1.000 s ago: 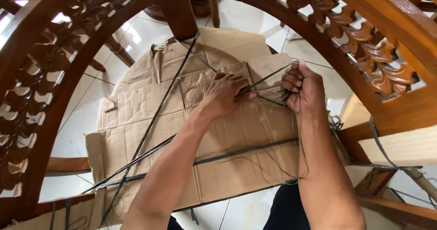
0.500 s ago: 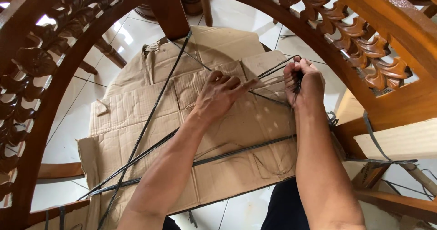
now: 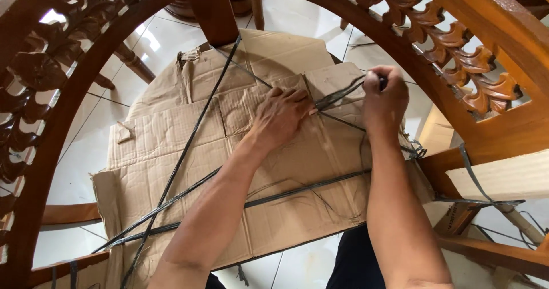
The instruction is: Wrapping a wooden chair with cardboard and securing it with plastic straps
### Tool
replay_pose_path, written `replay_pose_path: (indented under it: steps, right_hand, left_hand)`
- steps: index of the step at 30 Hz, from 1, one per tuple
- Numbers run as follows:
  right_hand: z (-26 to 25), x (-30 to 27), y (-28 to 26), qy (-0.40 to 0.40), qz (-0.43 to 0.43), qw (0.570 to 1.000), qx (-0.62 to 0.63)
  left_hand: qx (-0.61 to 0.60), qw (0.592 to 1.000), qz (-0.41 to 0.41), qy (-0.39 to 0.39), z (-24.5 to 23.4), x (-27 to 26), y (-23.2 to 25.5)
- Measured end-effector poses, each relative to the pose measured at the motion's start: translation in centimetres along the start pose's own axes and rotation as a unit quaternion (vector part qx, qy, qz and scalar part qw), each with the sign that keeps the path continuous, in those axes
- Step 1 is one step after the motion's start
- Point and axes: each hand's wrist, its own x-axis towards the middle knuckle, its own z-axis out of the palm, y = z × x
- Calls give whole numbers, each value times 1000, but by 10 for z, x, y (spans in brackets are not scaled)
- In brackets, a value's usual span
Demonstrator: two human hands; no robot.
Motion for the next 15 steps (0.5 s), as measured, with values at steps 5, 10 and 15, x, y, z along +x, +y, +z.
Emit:
replay_pose_path:
  steps: [5, 10, 15]
  right_hand:
    - [-3, -11, -3, -27, -110, 940, -322]
    - [-13, -32, -20, 79, -254, 942, -204]
    - [-39, -91, -51, 77, -258, 958, -99]
  left_hand:
    - [-122, 986, -66, -89, -7, 1, 0]
    - [-192, 972, -91, -102, 13, 0, -9]
    - [-227, 957, -122, -130, 4, 9, -9]
